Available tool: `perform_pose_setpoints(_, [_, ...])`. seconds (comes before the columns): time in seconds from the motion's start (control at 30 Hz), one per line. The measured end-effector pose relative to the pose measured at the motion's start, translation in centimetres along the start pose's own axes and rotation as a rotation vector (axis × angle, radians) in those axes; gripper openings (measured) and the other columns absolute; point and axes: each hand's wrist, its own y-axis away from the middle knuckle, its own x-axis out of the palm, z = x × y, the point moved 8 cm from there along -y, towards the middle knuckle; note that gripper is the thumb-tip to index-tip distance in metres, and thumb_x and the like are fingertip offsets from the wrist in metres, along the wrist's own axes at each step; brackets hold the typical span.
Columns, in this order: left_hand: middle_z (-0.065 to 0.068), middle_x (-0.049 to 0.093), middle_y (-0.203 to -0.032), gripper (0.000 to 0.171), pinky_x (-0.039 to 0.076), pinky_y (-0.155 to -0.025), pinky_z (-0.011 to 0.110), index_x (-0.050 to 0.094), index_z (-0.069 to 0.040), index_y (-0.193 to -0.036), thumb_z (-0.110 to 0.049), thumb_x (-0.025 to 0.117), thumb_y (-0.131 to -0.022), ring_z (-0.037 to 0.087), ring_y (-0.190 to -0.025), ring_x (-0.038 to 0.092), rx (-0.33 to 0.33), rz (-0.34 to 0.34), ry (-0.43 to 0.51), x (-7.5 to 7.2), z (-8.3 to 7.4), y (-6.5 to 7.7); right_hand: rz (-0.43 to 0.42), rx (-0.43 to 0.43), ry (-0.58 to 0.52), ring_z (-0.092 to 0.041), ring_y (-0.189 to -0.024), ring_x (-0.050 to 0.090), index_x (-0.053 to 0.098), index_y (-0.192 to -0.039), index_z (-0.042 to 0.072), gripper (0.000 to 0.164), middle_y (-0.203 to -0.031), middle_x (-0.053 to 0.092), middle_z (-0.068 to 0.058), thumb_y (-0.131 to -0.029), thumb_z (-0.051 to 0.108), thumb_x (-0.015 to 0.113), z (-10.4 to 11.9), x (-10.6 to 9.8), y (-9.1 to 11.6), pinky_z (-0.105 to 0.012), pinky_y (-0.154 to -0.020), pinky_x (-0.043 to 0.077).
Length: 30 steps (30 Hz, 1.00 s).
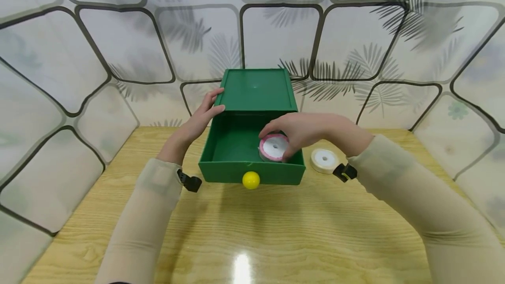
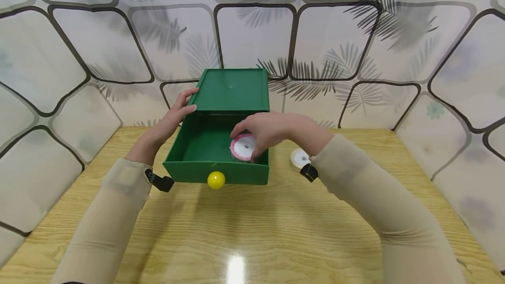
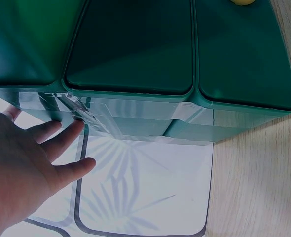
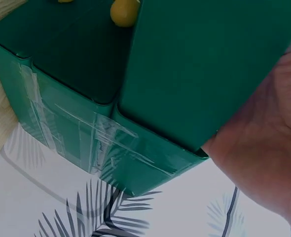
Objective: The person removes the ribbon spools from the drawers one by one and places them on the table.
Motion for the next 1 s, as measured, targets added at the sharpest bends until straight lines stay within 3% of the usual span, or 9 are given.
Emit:
perform_pose_setpoints(0.37, [0.011, 0.011, -0.159, 0.062, 0.022, -0.109, 0.055, 0.010, -0.020, -0.156, -0.033, 0.039, -0.103, 0.031, -0.142, 0.018, 0.007, 0.003, 0.010, 0.01, 0.01, -0.07, -0.065, 0.010, 0.034, -0.024, -0.103, 0.052, 0.057, -0.135, 0.013, 0.062, -0.129, 0.057, -0.005, -0.079, 0.026, 0.081, 0.05, -0.12, -0.33, -0.039, -0.087, 0.046])
perform_pose_setpoints(1.0, [0.011, 0.009, -0.159, 0.062, 0.021, -0.109, 0.056, 0.010, -0.020, -0.156, -0.034, 0.039, -0.102, 0.032, -0.142, 0.017, -0.010, -0.004, 0.002, 0.03, 0.05, 0.03, -0.178, -0.072, -0.027, -0.020, -0.102, 0.051, 0.058, -0.133, 0.013, 0.059, -0.123, 0.057, -0.001, -0.080, 0.026, 0.080, 0.04, -0.50, -0.13, -0.037, -0.086, 0.046])
